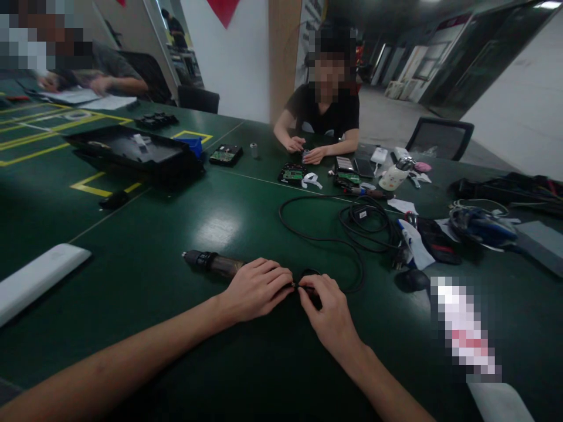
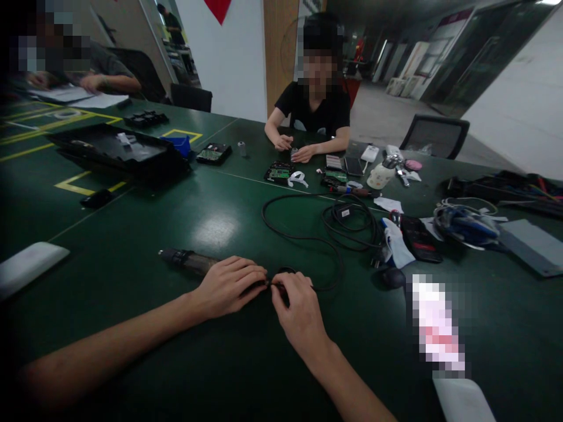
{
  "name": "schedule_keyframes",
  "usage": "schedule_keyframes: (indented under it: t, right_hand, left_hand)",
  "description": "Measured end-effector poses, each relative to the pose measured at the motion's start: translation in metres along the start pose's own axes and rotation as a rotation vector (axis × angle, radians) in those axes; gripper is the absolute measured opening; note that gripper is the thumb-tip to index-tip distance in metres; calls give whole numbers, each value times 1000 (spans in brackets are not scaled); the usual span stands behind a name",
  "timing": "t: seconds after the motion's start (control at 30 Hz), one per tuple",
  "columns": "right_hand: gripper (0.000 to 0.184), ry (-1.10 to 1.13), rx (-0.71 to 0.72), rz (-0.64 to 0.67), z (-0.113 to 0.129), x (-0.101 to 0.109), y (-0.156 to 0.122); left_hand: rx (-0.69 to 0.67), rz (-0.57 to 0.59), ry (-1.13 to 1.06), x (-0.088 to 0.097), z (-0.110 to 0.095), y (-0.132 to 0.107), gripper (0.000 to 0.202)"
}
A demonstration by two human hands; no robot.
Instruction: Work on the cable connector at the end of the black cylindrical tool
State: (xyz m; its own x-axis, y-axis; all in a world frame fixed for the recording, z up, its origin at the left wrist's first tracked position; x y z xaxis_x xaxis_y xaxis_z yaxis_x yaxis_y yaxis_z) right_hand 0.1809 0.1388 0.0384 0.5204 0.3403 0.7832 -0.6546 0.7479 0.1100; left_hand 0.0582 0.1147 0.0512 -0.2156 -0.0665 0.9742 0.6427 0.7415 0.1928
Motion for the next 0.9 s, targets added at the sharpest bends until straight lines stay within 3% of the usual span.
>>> schedule_keyframes:
  t: [0.67, 0.9]
  right_hand:
    - [13, 55, 16, 0, -3, -1, -4]
    - [14, 74, 10, 21, -4, -2, -4]
  left_hand:
    - [-30, 23, -12, 1, -3, 1, 23]
    - [18, 25, -11, -1, 1, 2, 22]
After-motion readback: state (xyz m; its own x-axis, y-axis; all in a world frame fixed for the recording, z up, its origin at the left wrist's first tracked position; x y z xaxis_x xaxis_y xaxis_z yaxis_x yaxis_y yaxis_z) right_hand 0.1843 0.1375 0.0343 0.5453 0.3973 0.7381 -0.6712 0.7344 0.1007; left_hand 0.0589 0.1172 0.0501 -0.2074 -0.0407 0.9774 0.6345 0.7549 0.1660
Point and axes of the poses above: each hand's wrist, its own y-axis towards the middle knuckle, its own x-axis out of the back of the hand, z = x × y, the point moved 10 cm from there along y, towards the middle knuckle, and after that the axes turned 15 degrees about z, right-handed, at the moved point
